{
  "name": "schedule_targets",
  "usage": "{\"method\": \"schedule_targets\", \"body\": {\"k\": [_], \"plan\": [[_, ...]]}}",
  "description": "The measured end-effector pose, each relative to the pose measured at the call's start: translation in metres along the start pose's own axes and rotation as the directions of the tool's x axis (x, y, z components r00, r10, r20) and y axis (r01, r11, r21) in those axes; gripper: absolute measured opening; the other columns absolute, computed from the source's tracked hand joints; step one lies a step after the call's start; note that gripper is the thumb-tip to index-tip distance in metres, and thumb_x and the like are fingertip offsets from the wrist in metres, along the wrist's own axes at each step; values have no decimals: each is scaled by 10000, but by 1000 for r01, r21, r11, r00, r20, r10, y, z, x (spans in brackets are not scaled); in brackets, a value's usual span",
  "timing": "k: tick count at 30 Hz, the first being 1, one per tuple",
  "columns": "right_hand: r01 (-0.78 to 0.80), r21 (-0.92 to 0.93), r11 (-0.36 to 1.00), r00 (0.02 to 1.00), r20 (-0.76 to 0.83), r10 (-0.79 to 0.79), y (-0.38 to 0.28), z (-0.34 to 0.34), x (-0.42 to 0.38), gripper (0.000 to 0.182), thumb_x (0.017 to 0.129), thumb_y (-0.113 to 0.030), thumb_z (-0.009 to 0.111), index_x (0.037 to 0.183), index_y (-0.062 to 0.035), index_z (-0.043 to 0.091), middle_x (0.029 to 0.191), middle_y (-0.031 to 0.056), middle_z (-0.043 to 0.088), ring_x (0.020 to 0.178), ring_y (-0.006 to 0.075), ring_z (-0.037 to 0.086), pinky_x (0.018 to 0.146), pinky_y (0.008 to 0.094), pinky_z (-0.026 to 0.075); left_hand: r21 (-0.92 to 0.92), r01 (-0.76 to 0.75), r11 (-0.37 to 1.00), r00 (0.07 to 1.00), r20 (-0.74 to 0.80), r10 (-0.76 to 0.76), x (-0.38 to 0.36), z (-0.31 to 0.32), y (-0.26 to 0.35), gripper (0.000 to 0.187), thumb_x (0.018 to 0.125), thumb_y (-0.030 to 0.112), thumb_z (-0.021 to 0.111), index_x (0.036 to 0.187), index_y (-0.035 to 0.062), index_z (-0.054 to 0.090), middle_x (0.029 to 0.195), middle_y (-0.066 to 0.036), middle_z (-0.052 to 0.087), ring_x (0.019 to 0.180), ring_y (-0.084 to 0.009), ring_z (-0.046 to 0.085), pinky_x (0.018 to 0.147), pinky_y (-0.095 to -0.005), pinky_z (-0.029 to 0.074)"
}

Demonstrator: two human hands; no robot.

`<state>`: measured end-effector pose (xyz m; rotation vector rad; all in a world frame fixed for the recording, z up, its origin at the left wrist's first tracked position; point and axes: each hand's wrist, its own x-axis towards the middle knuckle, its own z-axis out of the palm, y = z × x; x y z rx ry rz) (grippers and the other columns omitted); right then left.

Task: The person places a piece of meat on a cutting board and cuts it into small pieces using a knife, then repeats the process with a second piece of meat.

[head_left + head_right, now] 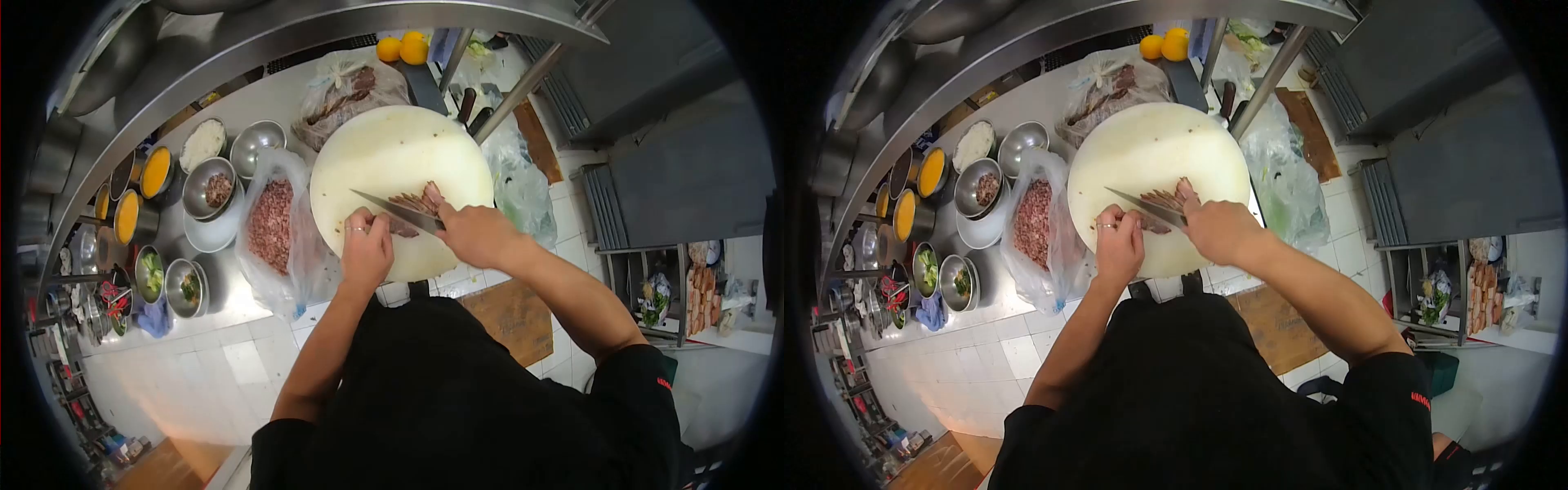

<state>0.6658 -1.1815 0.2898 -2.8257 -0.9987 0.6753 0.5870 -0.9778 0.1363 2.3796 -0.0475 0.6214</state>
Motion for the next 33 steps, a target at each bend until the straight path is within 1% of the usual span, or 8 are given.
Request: {"method": "schedule_targets", "body": {"k": [3, 6, 8, 22, 24, 28, 30, 33], "plan": [[-16, -87, 996, 988, 155, 29, -19, -8, -11, 579, 1082, -326, 581, 1454, 105, 480, 909, 281, 756, 873, 462, 758, 788, 549, 601, 33, -26, 999, 1000, -5, 26, -1, 2, -5, 230, 907, 17, 705, 1135, 51, 703, 1121, -172, 560, 1054, -386, 581, 883, -491, 520], [-141, 53, 989, 982, 132, 133, -17, 21, -8, 547, 1083, -355, 575, 1399, 86, 513, 949, 296, 753, 928, 479, 748, 842, 571, 587, -30, 11, 999, 1000, -16, -12, -2, 4, -5, 150, 939, 21, 696, 1085, 56, 695, 1109, -173, 562, 1010, -386, 566, 885, -487, 491], [-92, 61, 994, 993, 75, 87, -10, 18, 6, 342, 1079, -283, 573, 1193, 38, 604, 999, 235, 775, 963, 452, 757, 865, 537, 594, -47, 16, 999, 999, -35, -18, 3, 5, -5, 145, 945, 24, 695, 1087, 53, 697, 1115, -172, 567, 1017, -385, 567, 887, -487, 492], [0, 25, 1000, 999, 54, -2, -40, -2, -29, 320, 1094, -270, 569, 1135, 48, 562, 932, 267, 753, 893, 457, 758, 811, 532, 596, 14, 16, 1000, 993, -116, -15, -14, -1, -9, 151, 956, 12, 687, 1107, 24, 680, 1111, -181, 573, 1035, -378, 575, 860, -472, 516], [-72, -26, 997, 987, 143, 75, -50, -16, -37, 218, 942, -64, 634, 1123, 55, 609, 996, 242, 770, 909, 407, 789, 775, 492, 631, 12, 1, 1000, 994, -108, 1, -14, 0, -12, 152, 954, 9, 689, 1104, 23, 679, 1109, -181, 574, 1036, -378, 579, 860, -475, 516], [-143, -13, 990, 961, 238, 142, -47, -9, -26, 215, 949, -63, 619, 1128, 56, 609, 1031, 252, 768, 933, 431, 782, 778, 496, 631, -18, -31, 999, 993, -111, 29, -12, 1, -14, 151, 953, 5, 690, 1103, 20, 679, 1103, -179, 576, 1022, -382, 592, 855, -480, 519], [-82, 43, 996, 993, 86, 78, -35, 29, -13, 232, 997, -135, 621, 1129, 55, 609, 1045, 261, 764, 943, 430, 777, 786, 493, 627, -35, -19, 999, 995, -103, 16, -13, 1, -16, 152, 956, 4, 688, 1107, 20, 680, 1101, -178, 578, 1004, -384, 598, 856, -477, 522], [-98, 83, 992, 989, 119, 88, -15, 23, 5, 300, 1042, -228, 623, 1138, 56, 608, 1045, 277, 757, 945, 425, 775, 797, 496, 621, -49, -14, 999, 993, -118, 9, -13, -2, -14, 151, 959, 0, 685, 1109, 18, 680, 1096, -177, 582, 980, -385, 611, 856, -469, 527]]}}
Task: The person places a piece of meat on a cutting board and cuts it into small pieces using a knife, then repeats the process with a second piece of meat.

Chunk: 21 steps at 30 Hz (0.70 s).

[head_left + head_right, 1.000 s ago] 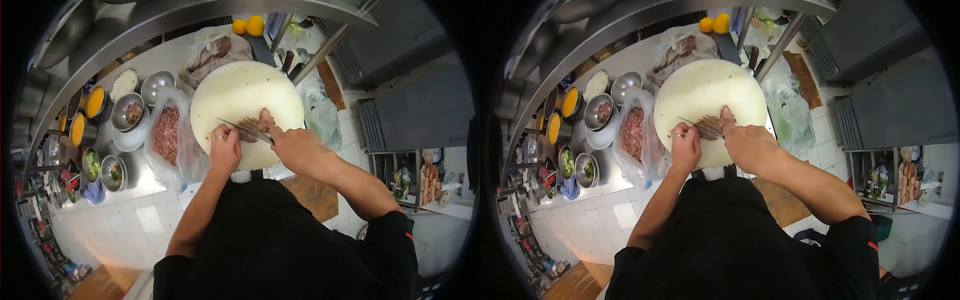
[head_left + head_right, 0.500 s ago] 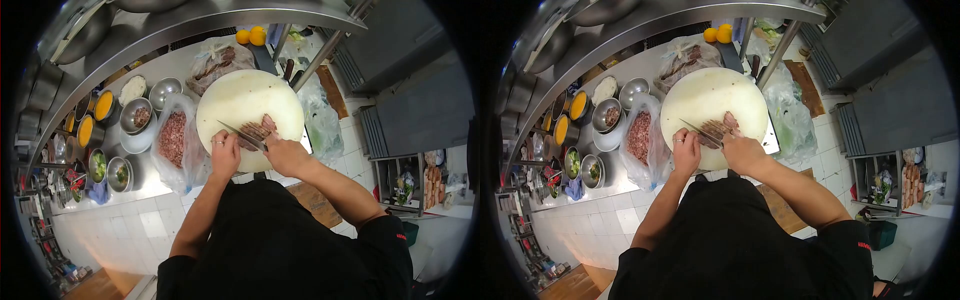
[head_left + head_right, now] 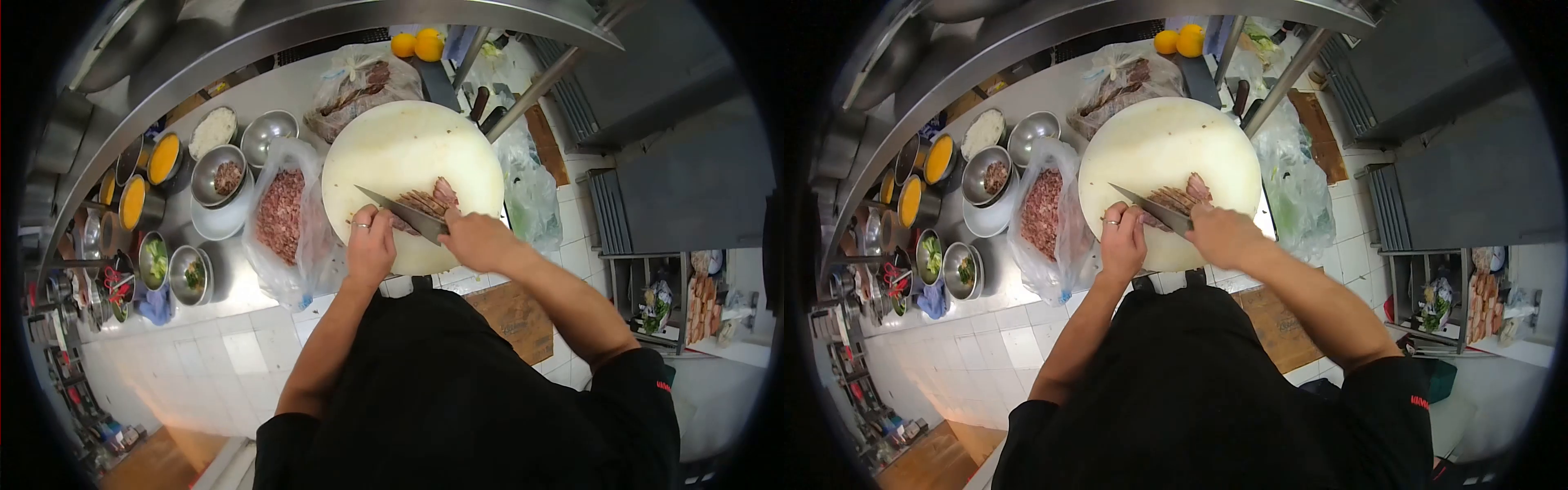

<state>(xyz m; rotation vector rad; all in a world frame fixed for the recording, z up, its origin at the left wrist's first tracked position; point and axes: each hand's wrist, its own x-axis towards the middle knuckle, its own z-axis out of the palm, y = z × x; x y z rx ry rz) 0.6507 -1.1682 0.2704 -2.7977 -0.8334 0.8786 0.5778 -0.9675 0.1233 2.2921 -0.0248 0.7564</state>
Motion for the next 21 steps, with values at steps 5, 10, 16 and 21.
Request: {"method": "schedule_targets", "body": {"k": [5, 10, 16, 21], "plan": [[48, -60, 997, 997, -56, -52, -17, -23, -26, 354, 1057, -281, 628, 1140, 63, 609, 1013, 266, 765, 921, 415, 779, 806, 505, 617, 0, 56, 998, 998, 29, -56, -1, -2, 2, 129, 969, 38, 685, 1096, 47, 706, 1122, -148, 625, 998, -366, 652, 858, -455, 554], [51, -127, 991, 998, 37, -47, -24, -29, -32, 313, 1057, -239, 609, 1136, 64, 610, 999, 259, 769, 922, 422, 778, 823, 514, 612, -2, 26, 1000, 1000, -12, -26, -2, 2, 0, 133, 962, 15, 675, 1091, 30, 702, 1142, -170, 640, 1014, -382, 659, 873, -459, 560], [53, -51, 997, 999, 11, -52, 3, -14, -2, 338, 1054, -263, 606, 1164, 57, 615, 1047, 253, 765, 966, 425, 770, 861, 522, 599, -16, 20, 1000, 999, -41, -20, -3, 0, -3, 143, 961, -3, 671, 1099, 30, 694, 1157, -178, 648, 1020, -394, 662, 878, -461, 564], [61, -125, 990, 998, -24, -65, -26, -36, -39, 320, 1045, -247, 615, 1154, 54, 621, 1043, 246, 766, 946, 413, 775, 829, 505, 610, -43, 43, 998, 998, -43, -45, -5, -2, -2, 133, 974, -1, 671, 1102, 29, 686, 1153, -178, 649, 1026, -394, 665, 861, -463, 570]]}}
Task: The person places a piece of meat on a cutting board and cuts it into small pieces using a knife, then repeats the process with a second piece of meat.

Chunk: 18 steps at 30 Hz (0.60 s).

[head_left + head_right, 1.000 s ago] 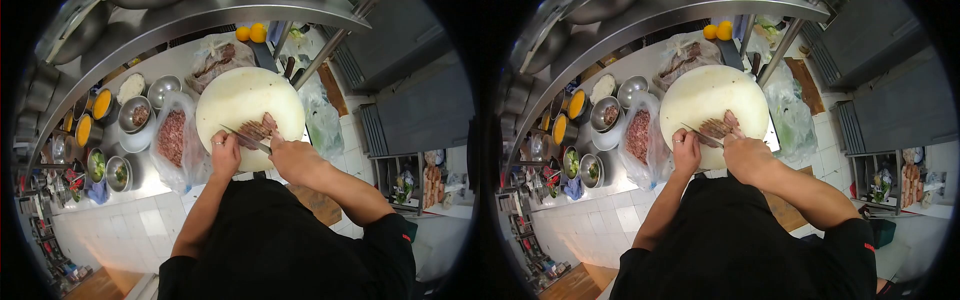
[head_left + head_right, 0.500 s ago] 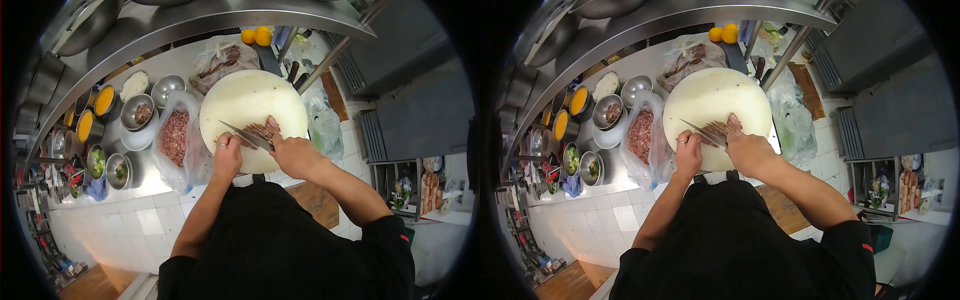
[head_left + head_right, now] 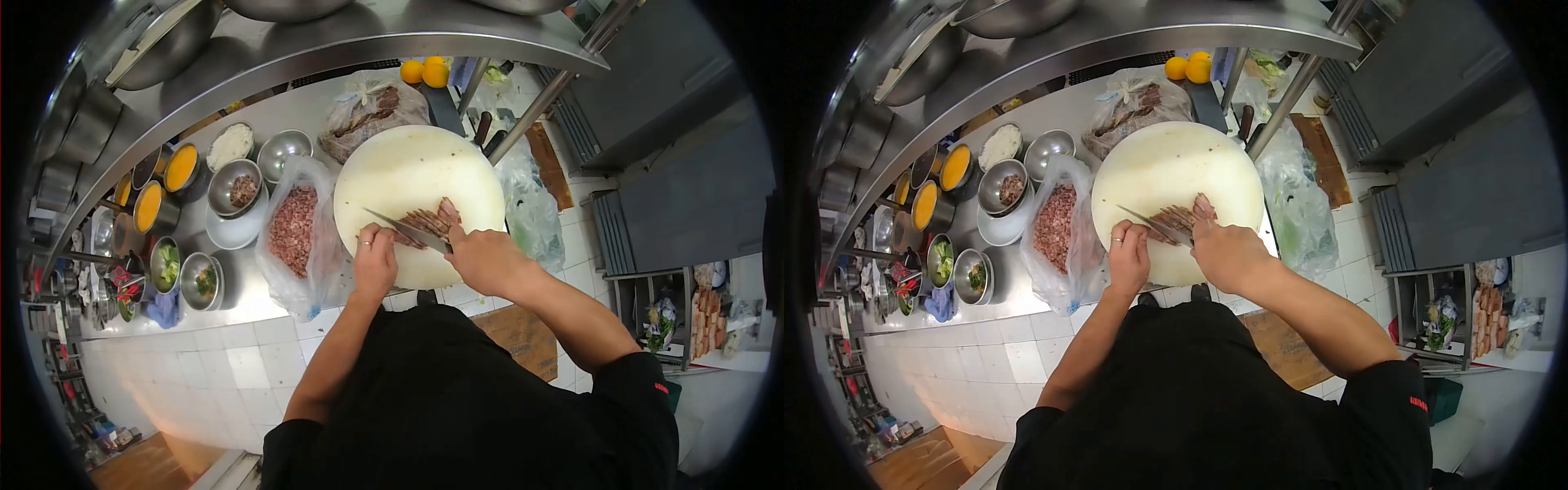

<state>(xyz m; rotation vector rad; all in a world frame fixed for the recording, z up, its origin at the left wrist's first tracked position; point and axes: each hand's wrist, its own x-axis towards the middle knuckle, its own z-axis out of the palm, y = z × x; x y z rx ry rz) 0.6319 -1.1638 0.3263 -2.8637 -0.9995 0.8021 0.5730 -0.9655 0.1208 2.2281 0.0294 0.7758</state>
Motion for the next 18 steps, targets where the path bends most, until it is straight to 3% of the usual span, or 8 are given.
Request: {"method": "schedule_targets", "body": {"k": [5, 8, 10, 14, 16, 17, 18], "plan": [[103, -86, 991, 994, 43, -100, 4, 0, 2, 272, 1023, -190, 625, 1143, 55, 625, 1039, 245, 765, 944, 405, 779, 813, 500, 617, 23, -20, 1000, 1000, -18, 20, 1, 3, -1, 138, 971, -10, 673, 1105, 21, 682, 1154, -179, 651, 1027, -397, 662, 863, -466, 569], [-9, -50, 999, 991, 133, 15, 6, 10, 16, 256, 1009, -162, 627, 1133, 61, 627, 1065, 244, 762, 956, 412, 777, 819, 500, 619, 36, -35, 999, 999, -31, 36, -1, 5, -3, 141, 970, -12, 672, 1108, 15, 681, 1157, -182, 650, 1027, -401, 658, 873, -465, 563], [19, 73, 997, 1000, 22, -21, 12, 39, 29, 284, 1026, -207, 630, 1134, 55, 629, 1089, 254, 757, 1006, 419, 767, 864, 514, 608, 29, -52, 998, 998, -39, 53, 0, 5, -5, 144, 969, -16, 669, 1109, 16, 683, 1161, -186, 650, 1036, -404, 655, 893, -462, 557], [-17, 121, 993, 1000, 19, 14, 26, 34, 29, 359, 1060, -287, 607, 1159, 57, 625, 1100, 270, 752, 1052, 439, 747, 921, 539, 585, -2, -51, 999, 998, -49, 51, -1, 4, -3, 121, 971, -4, 671, 1088, 22, 685, 1148, -189, 651, 1023, -405, 653, 889, -478, 551], [5, 169, 986, 997, 72, -17, 37, 29, 25, 486, 1090, -409, 568, 1191, 66, 590, 1027, 311, 741, 1024, 496, 721, 911, 569, 560, -18, 99, 995, 992, 78, -97, 1, 1, -3, 210, 981, 43, 677, 1189, 19, 689, 1275, -218, 643, 1180, -422, 624, 1015, -495, 520], [-19, 170, 985, 999, 52, 10, 38, 21, 14, 486, 1090, -409, 568, 1191, 66, 590, 1027, 311, 741, 1024, 496, 721, 911, 569, 560, -37, 72, 997, 994, 84, -69, 9, 1, 1, 210, 981, 43, 677, 1189, 19, 689, 1275, -218, 643, 1180, -422, 624, 1015, -495, 520], [-50, 246, 968, 999, 15, 48, 39, 16, -1, 492, 1095, -417, 551, 1199, 62, 591, 1038, 309, 743, 1026, 499, 719, 916, 566, 557, 4, 78, 997, 996, 29, -78, 15, 3, 6, 290, 989, 70, 671, 1274, 16, 662, 1354, -234, 615, 1278, -433, 573, 1091, -504, 475]]}}
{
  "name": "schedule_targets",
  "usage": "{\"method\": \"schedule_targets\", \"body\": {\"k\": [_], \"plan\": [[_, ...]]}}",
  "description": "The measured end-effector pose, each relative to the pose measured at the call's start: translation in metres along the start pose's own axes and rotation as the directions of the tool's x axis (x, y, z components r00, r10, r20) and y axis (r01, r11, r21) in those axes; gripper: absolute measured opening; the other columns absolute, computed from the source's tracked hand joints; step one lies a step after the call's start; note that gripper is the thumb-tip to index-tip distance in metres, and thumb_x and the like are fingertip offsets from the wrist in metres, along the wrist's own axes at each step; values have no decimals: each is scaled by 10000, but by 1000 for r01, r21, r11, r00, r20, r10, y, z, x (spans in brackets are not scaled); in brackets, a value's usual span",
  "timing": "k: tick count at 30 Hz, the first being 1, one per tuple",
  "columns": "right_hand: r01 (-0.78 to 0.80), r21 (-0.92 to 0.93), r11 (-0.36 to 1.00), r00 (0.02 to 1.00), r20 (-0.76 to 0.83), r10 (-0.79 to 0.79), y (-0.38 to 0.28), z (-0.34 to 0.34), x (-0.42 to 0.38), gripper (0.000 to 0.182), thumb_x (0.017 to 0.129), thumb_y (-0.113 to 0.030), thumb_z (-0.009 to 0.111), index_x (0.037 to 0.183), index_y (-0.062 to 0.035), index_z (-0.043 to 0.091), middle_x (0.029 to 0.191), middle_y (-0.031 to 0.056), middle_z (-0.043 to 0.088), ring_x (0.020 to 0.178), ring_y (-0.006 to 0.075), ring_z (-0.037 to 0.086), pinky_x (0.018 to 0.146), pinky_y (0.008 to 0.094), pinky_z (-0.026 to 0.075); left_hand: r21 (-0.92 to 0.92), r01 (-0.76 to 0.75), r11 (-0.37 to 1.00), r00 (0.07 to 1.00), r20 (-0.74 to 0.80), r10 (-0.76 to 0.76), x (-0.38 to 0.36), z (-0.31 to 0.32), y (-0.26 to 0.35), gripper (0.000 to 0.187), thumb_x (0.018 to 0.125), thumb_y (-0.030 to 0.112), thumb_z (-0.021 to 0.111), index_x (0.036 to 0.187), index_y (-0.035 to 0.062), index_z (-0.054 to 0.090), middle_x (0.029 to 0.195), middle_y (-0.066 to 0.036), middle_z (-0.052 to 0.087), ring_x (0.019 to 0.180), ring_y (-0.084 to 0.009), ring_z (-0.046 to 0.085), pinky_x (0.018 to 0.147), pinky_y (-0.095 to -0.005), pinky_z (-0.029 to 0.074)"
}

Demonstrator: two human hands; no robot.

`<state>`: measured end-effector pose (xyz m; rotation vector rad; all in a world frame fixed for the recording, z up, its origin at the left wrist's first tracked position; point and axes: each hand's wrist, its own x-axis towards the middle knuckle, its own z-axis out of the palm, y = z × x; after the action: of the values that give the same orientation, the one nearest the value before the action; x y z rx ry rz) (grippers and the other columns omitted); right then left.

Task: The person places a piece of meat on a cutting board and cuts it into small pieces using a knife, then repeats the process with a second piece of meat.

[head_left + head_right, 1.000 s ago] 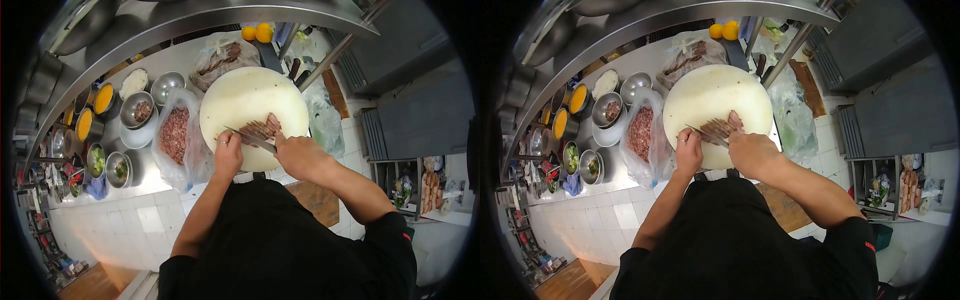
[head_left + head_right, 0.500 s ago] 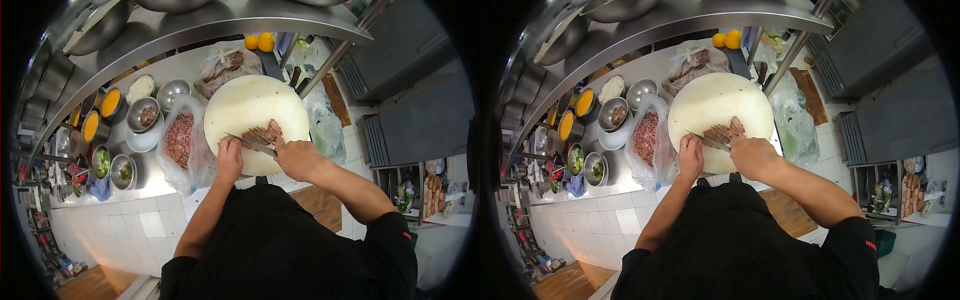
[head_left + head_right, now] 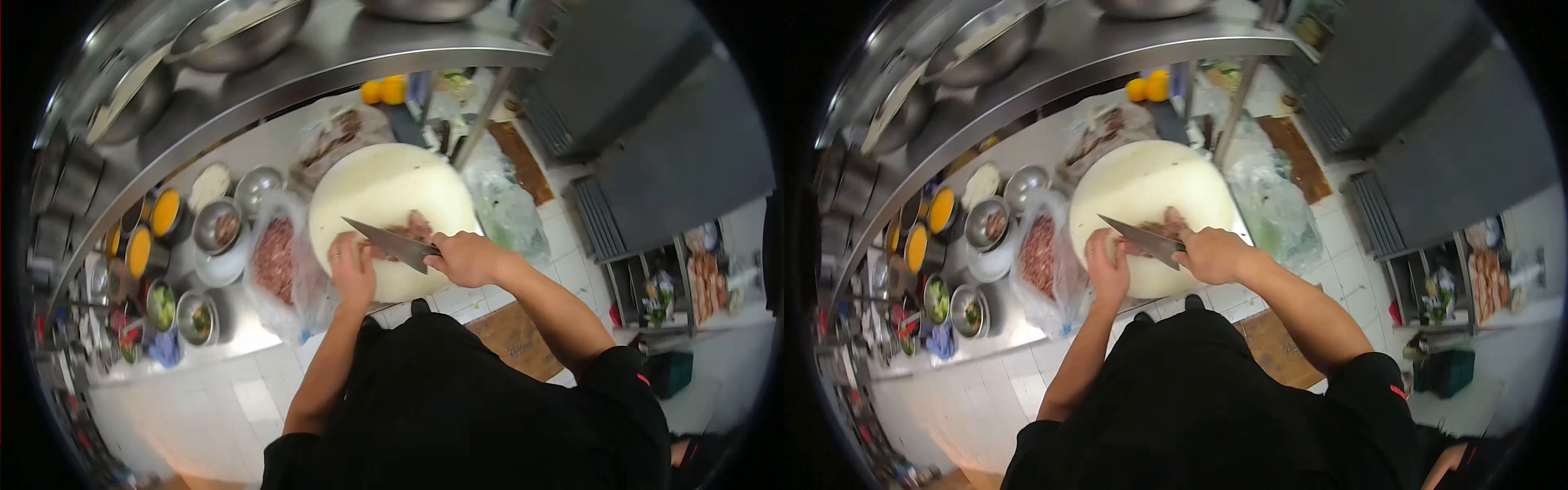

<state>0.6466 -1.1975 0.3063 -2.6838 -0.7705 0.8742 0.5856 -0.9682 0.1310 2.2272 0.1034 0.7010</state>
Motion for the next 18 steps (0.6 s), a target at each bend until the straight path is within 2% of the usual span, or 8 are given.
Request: {"method": "schedule_targets", "body": {"k": [1, 4, 6, 8, 9, 11, 14, 18], "plan": [[-43, 84, 995, 998, -49, 47, 3, -3, -15, 498, 1100, -425, 534, 1206, 58, 592, 1049, 308, 745, 1028, 501, 717, 922, 563, 554, 27, 4, 1000, 999, -43, -2, 5, 5, 6, 373, 997, 96, 665, 1360, 13, 635, 1433, -250, 587, 1376, -444, 522, 1167, -512, 431], [-166, 88, 982, 951, -251, 183, 43, 10, -27, 423, 1079, -346, 561, 1233, 42, 630, 1015, 283, 761, 997, 463, 745, 865, 549, 589, 21, -141, 990, 951, 281, 129, 14, 33, 5, 528, 1019, 171, 636, 1511, 8, 532, 1568, -259, 504, 1509, -460, 396, 1270, -546, 299], [-240, -239, 941, 929, -338, 151, 72, 39, -15, 290, 940, -187, 665, 1147, 8, 720, 944, 206, 781, 841, 359, 793, 700, 493, 625, 44, -299, 953, 871, 421, 253, 18, 42, 29, 531, 1031, 217, 624, 1511, 5, 543, 1604, -260, 478, 1521, -480, 373, 1285, -566, 261], [-300, 13, 954, 838, -475, 270, 74, 87, 12, 293, 915, -169, 692, 1177, -40, 720, 930, 123, 796, 805, 319, 796, 655, 464, 618, 19, -324, 946, 835, 476, 276, 18, 52, 44, 524, 1062, 273, 588, 1509, 2, 560, 1629, -265, 459, 1525, -499, 358, 1299, -573, 227], [-196, -122, 973, 837, -537, 102, 56, 99, 1, 260, 921, -187, 692, 1130, -45, 754, 920, 116, 795, 800, 305, 798, 650, 466, 619, 35, -328, 944, 840, 468, 275, 13, 57, 39, 518, 1085, 299, 557, 1509, 1, 567, 1632, -269, 459, 1518, -510, 361, 1300, -575, 219], [-200, 64, 978, 863, -461, 206, 15, 118, -1, 189, 908, -168, 689, 932, -30, 816, 961, 170, 804, 883, 319, 809, 684, 475, 630, 299, -492, 818, 827, 454, 331, 5, 61, 27, 545, 1135, 354, 459, 1539, -1, 543, 1630, -274, 469, 1519, -499, 373, 1295, -578, 213], [-45, 191, 981, 971, -224, 88, 21, 111, -11, 207, 911, -133, 659, 915, 21, 797, 869, 187, 791, 790, 341, 792, 623, 513, 623, 201, -451, 870, 837, 433, 334, -1, 65, 1, 557, 1167, 360, 370, 1564, -1, 517, 1641, -247, 476, 1507, -511, 396, 1275, -589, 240], [-240, 618, 749, 968, 98, 229, 56, 97, -30, 265, 963, -137, 602, 870, 56, 759, 797, 204, 751, 665, 335, 743, 553, 483, 602, 413, -540, 734, 769, 597, 230, 7, 48, 48, 582, 1161, 394, 366, 1612, 43, 473, 1661, -169, 484, 1514, -467, 421, 1236, -539, 343]]}}
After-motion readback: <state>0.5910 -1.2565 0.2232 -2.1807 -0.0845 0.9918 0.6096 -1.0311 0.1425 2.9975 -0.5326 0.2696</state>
